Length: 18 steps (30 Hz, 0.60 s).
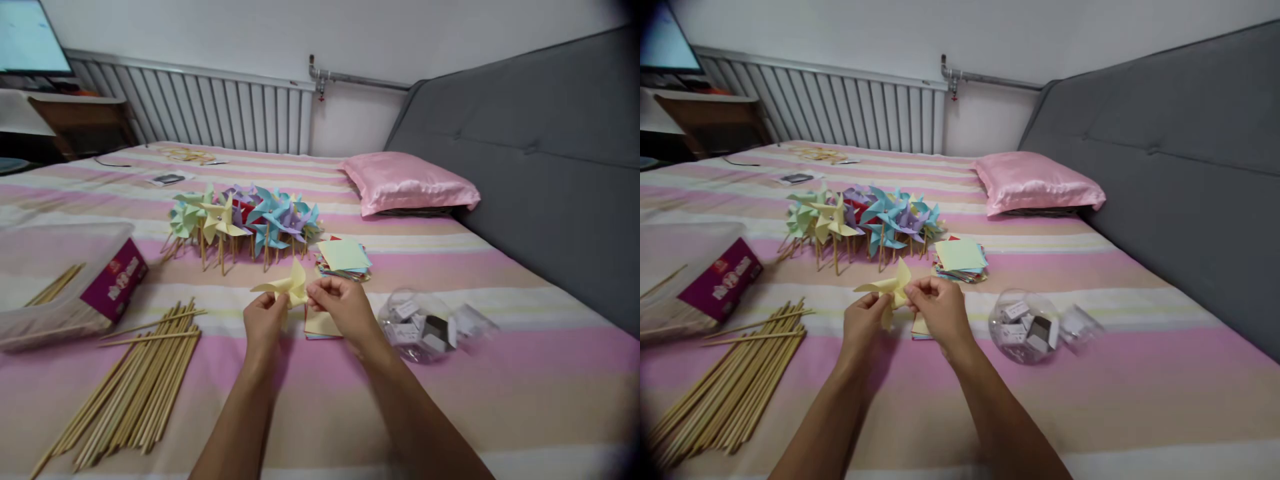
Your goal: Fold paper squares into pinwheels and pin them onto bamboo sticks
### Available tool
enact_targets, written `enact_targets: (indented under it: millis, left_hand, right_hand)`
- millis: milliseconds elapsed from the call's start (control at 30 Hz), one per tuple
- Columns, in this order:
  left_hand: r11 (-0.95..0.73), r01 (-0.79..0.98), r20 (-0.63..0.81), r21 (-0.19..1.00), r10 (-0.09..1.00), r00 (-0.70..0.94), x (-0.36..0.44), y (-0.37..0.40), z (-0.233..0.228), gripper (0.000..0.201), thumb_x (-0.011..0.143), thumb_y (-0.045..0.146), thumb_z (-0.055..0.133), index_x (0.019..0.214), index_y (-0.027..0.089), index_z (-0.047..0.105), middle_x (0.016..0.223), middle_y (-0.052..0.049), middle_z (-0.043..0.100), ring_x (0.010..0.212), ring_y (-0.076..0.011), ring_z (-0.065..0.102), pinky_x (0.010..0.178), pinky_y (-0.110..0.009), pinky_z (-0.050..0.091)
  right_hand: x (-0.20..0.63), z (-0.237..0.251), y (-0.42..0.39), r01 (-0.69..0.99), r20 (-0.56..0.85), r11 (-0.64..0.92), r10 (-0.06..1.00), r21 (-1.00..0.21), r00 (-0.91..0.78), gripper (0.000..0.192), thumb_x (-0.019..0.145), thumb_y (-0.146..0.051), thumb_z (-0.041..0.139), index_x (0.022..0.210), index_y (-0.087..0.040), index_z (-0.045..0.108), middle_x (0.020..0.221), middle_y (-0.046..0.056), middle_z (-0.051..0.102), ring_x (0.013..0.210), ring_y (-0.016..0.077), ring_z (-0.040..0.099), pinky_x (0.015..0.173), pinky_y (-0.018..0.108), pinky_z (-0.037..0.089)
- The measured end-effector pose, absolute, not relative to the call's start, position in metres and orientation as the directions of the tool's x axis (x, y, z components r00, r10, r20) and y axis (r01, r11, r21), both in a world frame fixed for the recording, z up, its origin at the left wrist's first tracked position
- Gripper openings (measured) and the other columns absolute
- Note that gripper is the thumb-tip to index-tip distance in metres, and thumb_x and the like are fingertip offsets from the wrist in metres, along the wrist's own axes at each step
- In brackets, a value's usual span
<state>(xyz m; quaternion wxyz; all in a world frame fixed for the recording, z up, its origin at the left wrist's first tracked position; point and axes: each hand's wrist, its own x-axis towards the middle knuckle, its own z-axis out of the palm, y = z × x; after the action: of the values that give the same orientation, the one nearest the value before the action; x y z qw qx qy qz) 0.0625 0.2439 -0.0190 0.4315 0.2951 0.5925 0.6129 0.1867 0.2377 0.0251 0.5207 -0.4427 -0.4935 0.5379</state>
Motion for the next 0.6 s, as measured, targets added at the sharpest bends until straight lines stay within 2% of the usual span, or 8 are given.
enact_targets:
  millis: [167,333,467,600]
  left_hand:
    - [0.088,-0.234,-0.186,0.968,0.881,-0.435,0.064,0.244,-0.025,0.017,0.054,0.028,0.068,0.057,0.015,0.057,0.046,0.004,0.051,0.04,-0.008,0.041,0.041,-0.021,0.027]
    - [0.108,-0.204,-0.191,0.973,0.871,-0.452,0.067,0.244,-0.023,0.018,0.053,0.027,0.068,0.054,0.014,0.056,0.046,0.003,0.051,0.04,-0.007,0.04,0.042,-0.02,0.027]
    - [0.109,-0.14,-0.161,0.984,0.882,-0.444,0.069,0.243,-0.021,0.015,0.054,0.025,0.066,0.053,0.013,0.057,0.046,0.002,0.051,0.043,-0.0078,0.041,0.044,-0.02,0.029]
    - [0.082,-0.105,-0.12,0.991,0.889,-0.443,0.069,0.242,-0.023,0.015,0.054,0.025,0.064,0.052,0.013,0.057,0.047,0.002,0.05,0.045,-0.0086,0.042,0.047,-0.021,0.03]
  right_hand:
    - [0.186,0.013,0.235,-0.138,-0.005,-0.026,0.989,-0.99,-0.148,0.02,0.069,-0.033,0.068,0.071,-0.013,0.062,0.059,0.0,0.062,0.054,0.0098,0.058,0.054,0.021,0.047]
    - [0.185,0.01,0.238,-0.186,-0.065,-0.095,0.985,-0.978,-0.161,0.017,0.069,-0.028,0.068,0.073,-0.016,0.057,0.061,-0.001,0.063,0.057,0.01,0.061,0.055,0.02,0.048]
    - [0.183,0.005,0.24,-0.192,-0.028,-0.058,0.988,-0.98,-0.154,0.015,0.065,-0.023,0.071,0.07,-0.015,0.059,0.062,-0.001,0.064,0.059,0.0105,0.062,0.059,0.021,0.049]
    - [0.18,0.004,0.237,-0.114,-0.025,-0.038,0.993,-0.993,-0.117,0.013,0.064,-0.024,0.071,0.071,-0.014,0.065,0.07,0.004,0.069,0.068,0.0155,0.066,0.065,0.025,0.052]
